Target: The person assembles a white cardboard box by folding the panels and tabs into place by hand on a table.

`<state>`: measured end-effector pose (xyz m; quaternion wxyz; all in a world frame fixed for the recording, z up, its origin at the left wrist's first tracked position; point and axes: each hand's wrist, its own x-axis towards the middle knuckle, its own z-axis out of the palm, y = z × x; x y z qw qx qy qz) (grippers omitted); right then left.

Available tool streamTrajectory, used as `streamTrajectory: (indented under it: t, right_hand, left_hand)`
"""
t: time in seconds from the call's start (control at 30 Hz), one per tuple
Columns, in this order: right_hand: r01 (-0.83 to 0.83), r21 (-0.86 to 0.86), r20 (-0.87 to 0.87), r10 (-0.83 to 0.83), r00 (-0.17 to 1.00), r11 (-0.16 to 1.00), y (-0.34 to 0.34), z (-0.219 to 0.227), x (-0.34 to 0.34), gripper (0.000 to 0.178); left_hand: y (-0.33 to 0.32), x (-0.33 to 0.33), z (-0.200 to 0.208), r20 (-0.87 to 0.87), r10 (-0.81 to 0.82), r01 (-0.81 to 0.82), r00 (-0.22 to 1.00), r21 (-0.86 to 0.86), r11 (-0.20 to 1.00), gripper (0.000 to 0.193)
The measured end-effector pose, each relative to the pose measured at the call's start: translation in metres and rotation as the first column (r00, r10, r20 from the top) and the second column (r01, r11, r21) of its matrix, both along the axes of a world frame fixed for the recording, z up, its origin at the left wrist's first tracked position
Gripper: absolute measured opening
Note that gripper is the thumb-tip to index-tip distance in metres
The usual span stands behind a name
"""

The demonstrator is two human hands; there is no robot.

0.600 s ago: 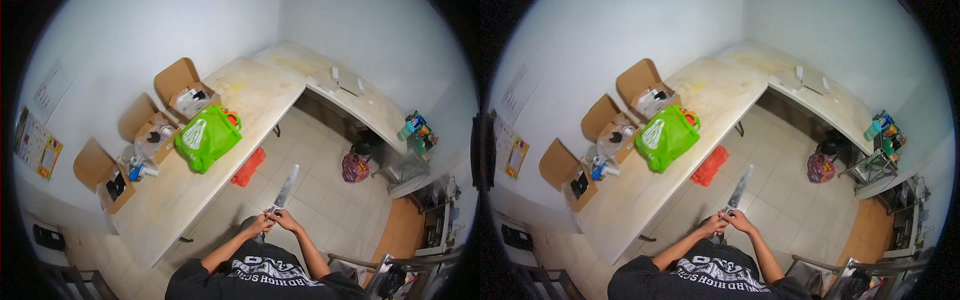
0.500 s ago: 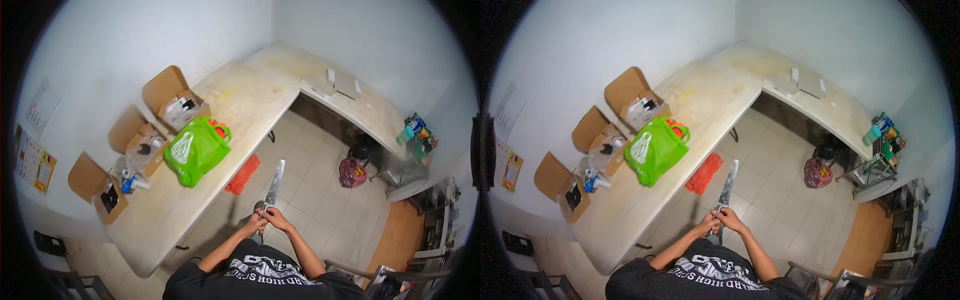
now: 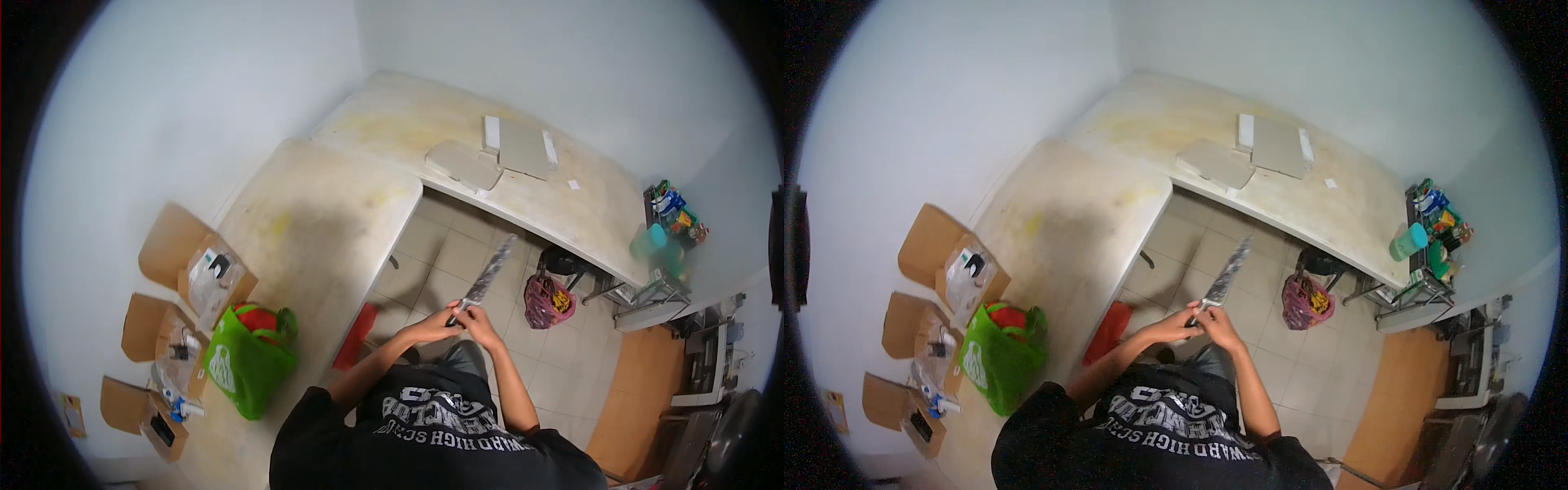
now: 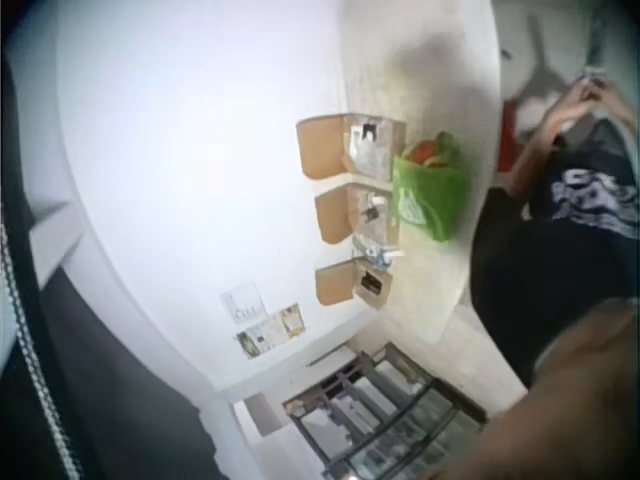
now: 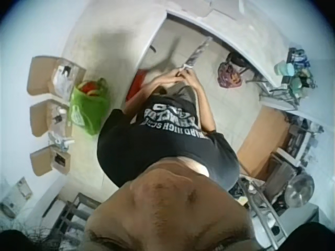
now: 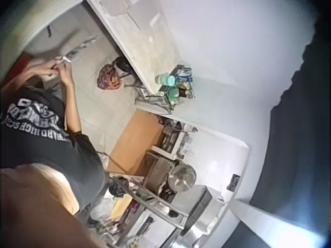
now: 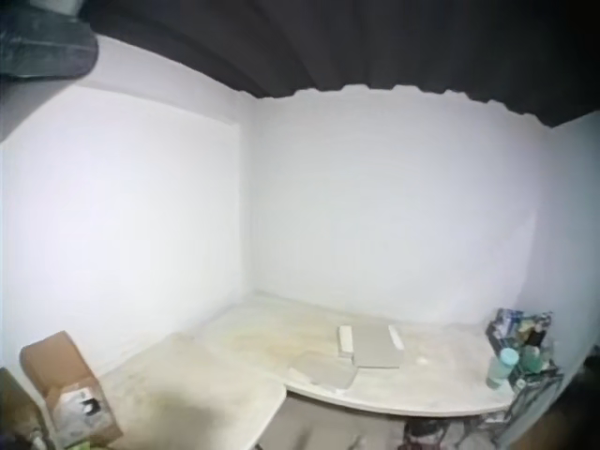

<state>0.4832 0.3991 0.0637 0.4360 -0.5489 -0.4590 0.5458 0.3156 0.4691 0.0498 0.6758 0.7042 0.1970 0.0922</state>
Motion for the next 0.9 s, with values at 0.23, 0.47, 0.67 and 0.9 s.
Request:
streamTrajectory:
  t: [0.23, 0.47, 0.67, 0.9]
  right_hand:
    - [0.27, -0.181, -0.211, -0.305, 0.929, 0.946, 0.09, -0.041, 0.132, 0.034]
    - [0.361, -0.237, -0.017, -0.375, 0.927, 0.902, 0.194, -0.068, 0.294, 0.028]
    - [0.511, -0.291, 0.3, -0.43, 0.852, 0.809, 0.225, -0.086, 0.433, 0.037]
    - [0.525, -0.405, 0.341, -0.409, 0.846, 0.749, 0.244, -0.092, 0.492, 0.041]
  left_hand:
    - [0.104, 0.101, 0.0, -0.009, 0.004, -0.005, 1.0, -0.099, 0.995, 0.051]
    - [0.209, 0.159, -0.029, 0.185, 0.573, -0.539, 0.799, -0.204, 0.817, 0.032]
    - [0.238, 0.211, -0.011, -0.039, 0.9, -0.869, 0.433, -0.282, 0.406, 0.024]
    - [0.247, 0.214, -0.028, -0.207, 0.916, -0.937, 0.345, -0.128, 0.324, 0.021]
